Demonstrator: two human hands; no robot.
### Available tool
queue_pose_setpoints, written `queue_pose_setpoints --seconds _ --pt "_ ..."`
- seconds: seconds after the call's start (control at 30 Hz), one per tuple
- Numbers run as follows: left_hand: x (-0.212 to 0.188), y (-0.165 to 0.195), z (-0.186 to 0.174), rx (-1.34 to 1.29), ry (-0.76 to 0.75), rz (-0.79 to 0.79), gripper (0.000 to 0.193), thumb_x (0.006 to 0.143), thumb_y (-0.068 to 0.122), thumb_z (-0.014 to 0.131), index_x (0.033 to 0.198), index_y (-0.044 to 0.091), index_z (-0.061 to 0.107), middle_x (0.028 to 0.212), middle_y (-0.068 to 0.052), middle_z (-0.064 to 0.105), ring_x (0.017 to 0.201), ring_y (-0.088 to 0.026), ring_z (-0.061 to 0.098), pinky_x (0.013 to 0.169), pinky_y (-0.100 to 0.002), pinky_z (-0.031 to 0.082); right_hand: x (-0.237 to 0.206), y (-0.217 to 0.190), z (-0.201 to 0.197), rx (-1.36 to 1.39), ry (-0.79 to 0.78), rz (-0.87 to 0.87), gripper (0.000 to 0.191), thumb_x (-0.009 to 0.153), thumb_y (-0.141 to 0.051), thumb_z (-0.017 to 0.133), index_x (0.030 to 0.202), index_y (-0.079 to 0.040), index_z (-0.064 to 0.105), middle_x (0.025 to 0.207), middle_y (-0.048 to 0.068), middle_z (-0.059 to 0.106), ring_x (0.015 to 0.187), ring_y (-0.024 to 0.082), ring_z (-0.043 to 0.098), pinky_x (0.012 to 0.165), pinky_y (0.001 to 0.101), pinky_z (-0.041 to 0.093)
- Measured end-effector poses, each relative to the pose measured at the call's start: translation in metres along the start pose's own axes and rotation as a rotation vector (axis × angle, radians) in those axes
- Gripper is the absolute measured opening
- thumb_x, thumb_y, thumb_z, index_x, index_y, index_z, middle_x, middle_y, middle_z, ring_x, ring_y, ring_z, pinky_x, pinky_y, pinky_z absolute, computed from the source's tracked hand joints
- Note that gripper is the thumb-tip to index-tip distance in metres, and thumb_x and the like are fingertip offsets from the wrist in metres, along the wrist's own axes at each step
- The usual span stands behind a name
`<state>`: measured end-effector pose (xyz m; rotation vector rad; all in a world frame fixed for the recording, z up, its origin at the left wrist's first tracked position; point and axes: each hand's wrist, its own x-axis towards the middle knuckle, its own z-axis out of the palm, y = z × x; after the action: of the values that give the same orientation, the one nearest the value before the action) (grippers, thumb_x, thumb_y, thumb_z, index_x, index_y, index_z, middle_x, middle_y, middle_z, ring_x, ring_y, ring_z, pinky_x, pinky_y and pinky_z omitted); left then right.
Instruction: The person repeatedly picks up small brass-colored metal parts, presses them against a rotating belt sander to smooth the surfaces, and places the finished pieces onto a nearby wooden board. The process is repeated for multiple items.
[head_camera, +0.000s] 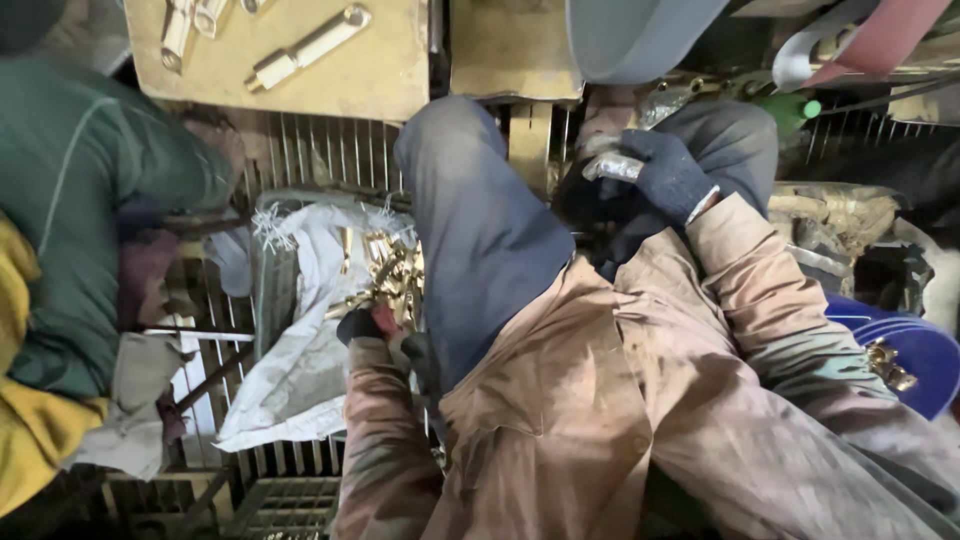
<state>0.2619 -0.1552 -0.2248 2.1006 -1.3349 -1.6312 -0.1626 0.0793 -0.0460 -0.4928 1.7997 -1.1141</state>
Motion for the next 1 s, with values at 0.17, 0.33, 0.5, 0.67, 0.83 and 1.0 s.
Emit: queue_pose_setpoints --seconds 0.17,0.33,0.5,0.67,0.83,1.0 --pt "-0.001 0.032 0.021 -0.425 -0.036 0.217 0.024 0.084 -0.002 0.057 0.100 -0.007 0.074 0.089 -0.012 0.075 0.075 -0.021 0.070 0.070 -0.033 0.058 -0.006 0.009 -0.014 0.113 -0.020 -0.031 0.034 0.095 -0.017 0.070 0.125 -0.001 0.069 0.099 0.005 0.076 0.077 0.013 0.068 0.072 0.0290 0.057" --pt "0.020 0.102 0.037 -0.004 0.051 0.652 0.029 0.087 -0.007 0.049 0.107 -0.010 0.071 0.096 -0.016 0.075 0.083 -0.020 0.068 0.074 -0.033 0.056 -0.011 0.021 -0.030 -0.032 -0.051 -0.189 0.032 0.097 -0.017 0.071 0.124 -0.001 0.071 0.106 0.012 0.075 0.084 0.016 0.069 0.078 0.0322 0.056" --pt "0.027 0.203 0.064 0.033 -0.041 0.742 0.028 0.086 -0.008 0.049 0.108 -0.006 0.067 0.094 -0.013 0.070 0.082 -0.020 0.066 0.070 -0.035 0.057 -0.010 0.025 -0.044 -0.250 -0.017 -0.246 0.033 0.095 -0.022 0.072 0.120 -0.002 0.072 0.106 0.015 0.077 0.093 0.020 0.073 0.083 0.0342 0.055" --pt "0.011 0.311 0.108 -0.012 -0.163 0.714 0.026 0.090 -0.008 0.053 0.111 0.000 0.066 0.091 -0.007 0.065 0.078 -0.020 0.064 0.063 -0.037 0.057 -0.005 0.028 -0.050 -0.307 -0.020 -0.164 0.035 0.094 -0.026 0.072 0.122 -0.005 0.073 0.099 0.016 0.078 0.088 0.022 0.074 0.082 0.0344 0.057" --pt "0.030 0.374 0.160 0.087 -0.145 0.726 0.022 0.092 -0.006 0.060 0.112 0.003 0.064 0.088 -0.003 0.059 0.074 -0.021 0.060 0.057 -0.040 0.056 0.003 0.033 -0.056 -0.211 -0.038 -0.184 0.039 0.092 -0.027 0.072 0.123 -0.004 0.070 0.104 0.015 0.078 0.096 0.022 0.076 0.084 0.0331 0.057" --pt "0.062 0.401 0.196 0.659 0.180 1.439 0.037 0.083 -0.003 0.064 0.119 0.006 0.069 0.098 -0.012 0.072 0.085 -0.031 0.070 0.074 -0.039 0.055 0.012 0.036 -0.063 -0.356 -0.042 -0.191 0.037 0.093 -0.029 0.076 0.117 -0.002 0.072 0.110 0.017 0.076 0.103 0.026 0.073 0.090 0.0345 0.056"
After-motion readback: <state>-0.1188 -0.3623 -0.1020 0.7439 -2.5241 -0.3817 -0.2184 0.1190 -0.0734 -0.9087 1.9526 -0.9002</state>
